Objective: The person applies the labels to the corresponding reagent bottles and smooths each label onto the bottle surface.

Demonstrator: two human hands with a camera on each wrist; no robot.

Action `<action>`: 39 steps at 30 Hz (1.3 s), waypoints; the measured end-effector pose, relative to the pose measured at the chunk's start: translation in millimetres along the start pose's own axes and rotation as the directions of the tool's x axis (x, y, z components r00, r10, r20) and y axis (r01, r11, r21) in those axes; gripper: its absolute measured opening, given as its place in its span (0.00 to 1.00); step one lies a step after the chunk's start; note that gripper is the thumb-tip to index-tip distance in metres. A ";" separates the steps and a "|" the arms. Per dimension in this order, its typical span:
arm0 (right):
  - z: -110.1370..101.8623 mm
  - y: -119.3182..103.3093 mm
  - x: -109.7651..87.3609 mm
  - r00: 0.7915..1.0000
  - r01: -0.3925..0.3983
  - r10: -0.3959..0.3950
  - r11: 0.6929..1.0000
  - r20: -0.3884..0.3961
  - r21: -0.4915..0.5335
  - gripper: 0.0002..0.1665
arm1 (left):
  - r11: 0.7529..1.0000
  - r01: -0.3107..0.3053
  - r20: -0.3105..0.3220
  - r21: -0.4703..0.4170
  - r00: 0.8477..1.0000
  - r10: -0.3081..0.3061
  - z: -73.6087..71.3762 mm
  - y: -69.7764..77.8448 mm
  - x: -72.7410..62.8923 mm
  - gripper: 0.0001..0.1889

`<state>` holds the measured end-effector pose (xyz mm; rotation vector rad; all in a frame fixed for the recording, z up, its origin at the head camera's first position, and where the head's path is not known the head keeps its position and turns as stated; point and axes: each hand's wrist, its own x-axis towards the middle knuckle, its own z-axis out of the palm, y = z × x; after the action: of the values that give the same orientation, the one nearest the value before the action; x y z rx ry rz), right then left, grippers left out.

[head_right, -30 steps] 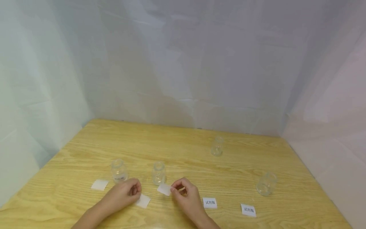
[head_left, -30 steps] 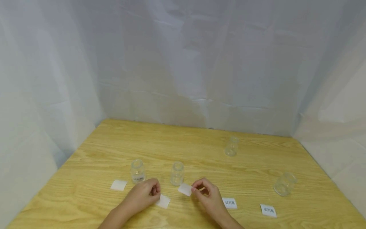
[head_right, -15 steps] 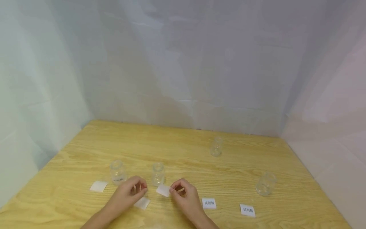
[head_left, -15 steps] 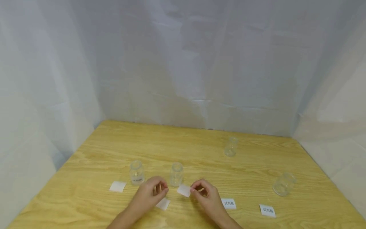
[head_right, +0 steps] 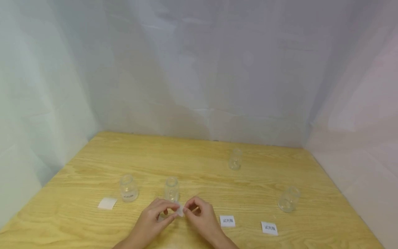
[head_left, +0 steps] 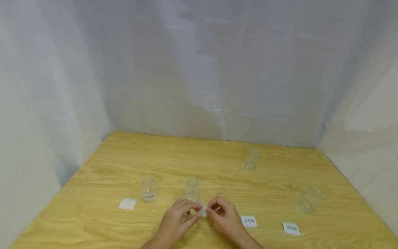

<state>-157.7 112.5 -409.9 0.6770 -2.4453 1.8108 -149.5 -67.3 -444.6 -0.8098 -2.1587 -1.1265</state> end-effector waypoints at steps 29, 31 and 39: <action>1.3 33.2 4.7 0.993 -0.063 0.071 0.994 -0.097 0.089 0.02 | 0.828 0.492 0.253 -0.268 0.865 -0.433 -7.4 4.9 2.6 0.12; 1.1 32.9 5.5 0.993 -0.091 0.097 0.993 -0.071 0.072 0.04 | 0.815 0.506 0.252 -0.282 0.859 -0.446 -7.8 5.0 2.8 0.12; 0.4 7.9 2.0 0.995 -0.103 0.103 0.994 -0.006 0.045 0.04 | 0.802 0.529 0.235 -0.279 0.847 -0.477 -8.7 5.3 4.0 0.10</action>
<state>-162.2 113.3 -416.7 0.5539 -2.4853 1.9050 -146.5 -71.3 -434.9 -0.4656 -2.4278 -1.7942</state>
